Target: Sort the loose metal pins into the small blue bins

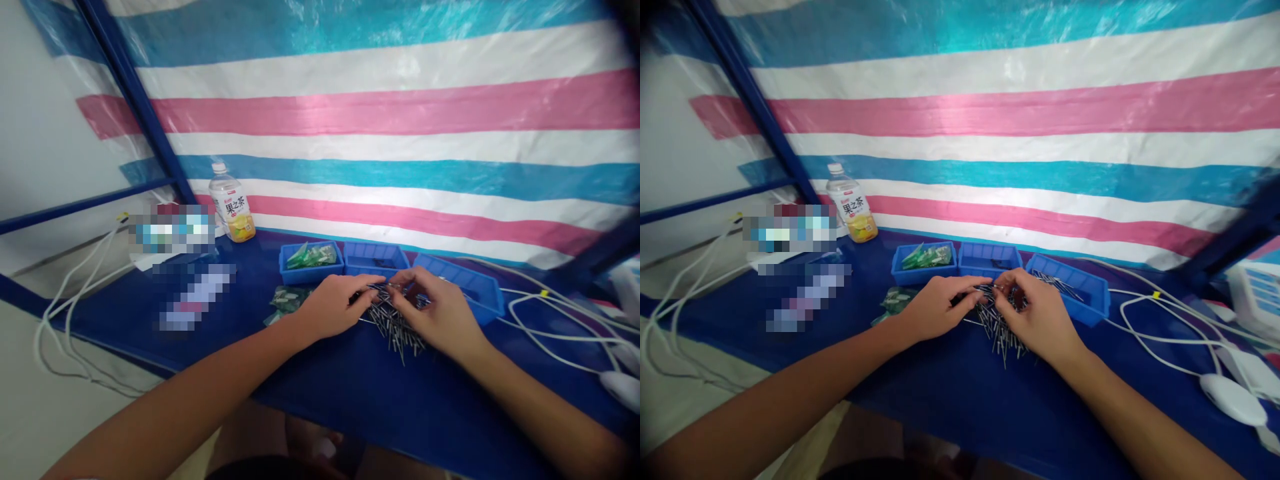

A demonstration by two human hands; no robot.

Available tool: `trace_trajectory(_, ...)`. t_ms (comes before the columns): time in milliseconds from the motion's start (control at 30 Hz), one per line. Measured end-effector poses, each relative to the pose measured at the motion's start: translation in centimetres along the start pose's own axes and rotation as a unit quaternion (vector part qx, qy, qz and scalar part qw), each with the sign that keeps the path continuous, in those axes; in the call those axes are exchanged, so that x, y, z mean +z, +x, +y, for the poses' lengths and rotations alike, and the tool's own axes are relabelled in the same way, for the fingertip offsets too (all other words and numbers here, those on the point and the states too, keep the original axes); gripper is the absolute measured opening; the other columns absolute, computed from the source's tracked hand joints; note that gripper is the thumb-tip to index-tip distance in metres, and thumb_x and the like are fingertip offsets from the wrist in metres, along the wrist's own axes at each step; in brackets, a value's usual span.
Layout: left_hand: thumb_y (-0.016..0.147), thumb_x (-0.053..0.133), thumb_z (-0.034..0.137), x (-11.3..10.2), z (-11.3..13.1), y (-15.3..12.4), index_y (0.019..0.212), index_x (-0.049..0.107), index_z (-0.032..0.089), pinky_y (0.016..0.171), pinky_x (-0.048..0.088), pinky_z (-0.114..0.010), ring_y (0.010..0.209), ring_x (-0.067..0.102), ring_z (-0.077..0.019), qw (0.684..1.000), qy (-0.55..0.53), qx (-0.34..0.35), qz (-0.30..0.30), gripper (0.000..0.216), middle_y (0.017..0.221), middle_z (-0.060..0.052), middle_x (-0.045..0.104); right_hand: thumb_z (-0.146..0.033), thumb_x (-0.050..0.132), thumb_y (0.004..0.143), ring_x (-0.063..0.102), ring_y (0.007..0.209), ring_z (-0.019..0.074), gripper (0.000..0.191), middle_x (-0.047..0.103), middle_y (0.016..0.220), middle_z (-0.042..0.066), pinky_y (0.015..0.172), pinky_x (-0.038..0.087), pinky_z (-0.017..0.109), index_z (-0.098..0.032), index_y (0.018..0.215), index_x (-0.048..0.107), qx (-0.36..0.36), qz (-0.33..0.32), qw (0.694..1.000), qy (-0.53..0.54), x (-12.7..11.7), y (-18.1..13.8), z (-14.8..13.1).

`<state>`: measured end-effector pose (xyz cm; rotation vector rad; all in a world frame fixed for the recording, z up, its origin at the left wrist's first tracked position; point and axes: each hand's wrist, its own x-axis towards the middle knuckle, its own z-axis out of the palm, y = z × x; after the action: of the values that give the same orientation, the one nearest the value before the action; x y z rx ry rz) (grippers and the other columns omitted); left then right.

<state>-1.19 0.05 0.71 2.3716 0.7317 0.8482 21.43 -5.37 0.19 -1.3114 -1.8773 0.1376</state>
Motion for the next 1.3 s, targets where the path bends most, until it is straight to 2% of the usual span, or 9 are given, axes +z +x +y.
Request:
trace_trajectory(300, 0.099, 0.064, 0.025, 0.1, -0.3, 0.3, 0.132, 0.076, 0.021, 0.083, 0.065, -0.035, 0.094, 0.080, -0.0214, 0.996, -0.083, -0.021, 0.025, 0.035, 0.123, -0.006, 0.082, -0.030, 0.069, 0.095, 0.064, 0.064, 0.0156, 0.006, 0.073, 0.086, 0.002, 0.059, 0.054, 0.029, -0.025, 0.094, 0.067, -0.012, -0.017, 1.000, 0.010, 0.4, -0.1, -0.3)
trace_trajectory(467, 0.097, 0.068, 0.021, 0.1, -0.7, 0.4, 0.124, 0.076, 0.020, 0.099, 0.065, -0.042, 0.109, 0.079, -0.0248, 0.991, -0.121, -0.029, 0.055, 0.029, 0.122, -0.008, 0.082, -0.032, 0.069, 0.097, 0.068, 0.075, 0.0182, 0.015, 0.076, 0.099, 0.005, 0.069, 0.057, 0.033, -0.025, 0.110, 0.070, -0.041, -0.067, 0.997, 0.017, 0.5, -0.1, -0.1)
trace_trajectory(567, 0.100, 0.062, 0.016, 0.3, -1.2, 0.4, 0.133, 0.068, 0.020, 0.098, 0.066, -0.040, 0.107, 0.080, -0.0224, 0.986, -0.153, -0.035, 0.060, 0.034, 0.117, -0.009, 0.081, -0.033, 0.066, 0.099, 0.070, 0.077, 0.0190, 0.019, 0.077, 0.103, 0.006, 0.069, 0.058, 0.034, -0.025, 0.115, 0.071, -0.045, -0.073, 0.996, 0.018, 0.4, 0.0, -0.1)
trace_trajectory(733, 0.098, 0.064, 0.014, 0.8, -2.0, 0.4, 0.159, 0.040, 0.024, 0.098, 0.066, -0.040, 0.102, 0.080, -0.0218, 0.982, -0.169, -0.043, 0.073, 0.066, 0.118, -0.012, 0.077, -0.033, 0.064, 0.102, 0.070, 0.080, 0.0189, 0.017, 0.076, 0.102, 0.006, 0.064, 0.057, 0.031, -0.025, 0.114, 0.072, -0.049, -0.049, 0.998, 0.006, 0.2, 0.0, -0.3)
trace_trajectory(833, 0.094, 0.072, 0.018, 0.8, -1.9, 0.4, 0.153, 0.047, 0.022, 0.088, 0.067, -0.038, 0.092, 0.081, -0.0216, 0.981, -0.162, -0.064, 0.083, 0.064, 0.119, -0.013, 0.076, -0.031, 0.061, 0.102, 0.071, 0.085, 0.0213, 0.017, 0.076, 0.103, 0.008, 0.067, 0.058, 0.034, -0.025, 0.114, 0.072, -0.069, -0.022, 0.997, -0.020, 0.1, 0.1, -0.2)
trace_trajectory(933, 0.091, 0.077, 0.021, 0.6, -1.6, 0.3, 0.148, 0.052, 0.021, 0.086, 0.067, -0.038, 0.090, 0.079, -0.0215, 0.982, -0.157, -0.066, 0.078, 0.062, 0.109, -0.009, 0.078, -0.027, 0.060, 0.103, 0.072, 0.099, 0.0253, 0.016, 0.076, 0.110, 0.009, 0.081, 0.060, 0.041, -0.024, 0.114, 0.071, -0.104, -0.003, 0.994, -0.043, 0.0, 0.2, 0.0)
trace_trajectory(1067, 0.091, 0.075, 0.020, 0.3, -1.0, 0.3, 0.141, 0.058, 0.022, 0.090, 0.065, -0.039, 0.090, 0.078, -0.0204, 0.986, -0.143, -0.063, 0.058, 0.053, 0.104, -0.006, 0.081, -0.022, 0.060, 0.102, 0.071, 0.103, 0.0250, 0.012, 0.075, 0.108, 0.008, 0.090, 0.058, 0.042, -0.024, 0.110, 0.069, -0.134, -0.031, 0.990, -0.038, 0.2, 0.3, 0.3)
trace_trajectory(1200, 0.090, 0.076, 0.019, 0.4, -0.8, 0.3, 0.138, 0.060, 0.021, 0.093, 0.065, -0.039, 0.094, 0.079, -0.0208, 0.982, -0.174, -0.057, 0.052, 0.051, 0.107, -0.007, 0.082, -0.020, 0.063, 0.098, 0.071, 0.090, 0.0217, 0.007, 0.073, 0.099, 0.005, 0.080, 0.057, 0.037, -0.025, 0.102, 0.067, -0.081, -0.075, 0.994, -0.012, 0.6, -0.1, 0.4)
trace_trajectory(1300, 0.091, 0.075, 0.020, 0.7, -0.9, 0.2, 0.140, 0.059, 0.021, 0.095, 0.065, -0.039, 0.100, 0.080, -0.0222, 0.975, -0.212, -0.057, 0.044, 0.052, 0.109, -0.009, 0.082, -0.021, 0.067, 0.093, 0.069, 0.079, 0.0188, 0.008, 0.072, 0.095, 0.002, 0.071, 0.056, 0.033, -0.025, 0.100, 0.063, -0.023, -0.073, 0.997, 0.008, 1.0, -0.3, 0.2)
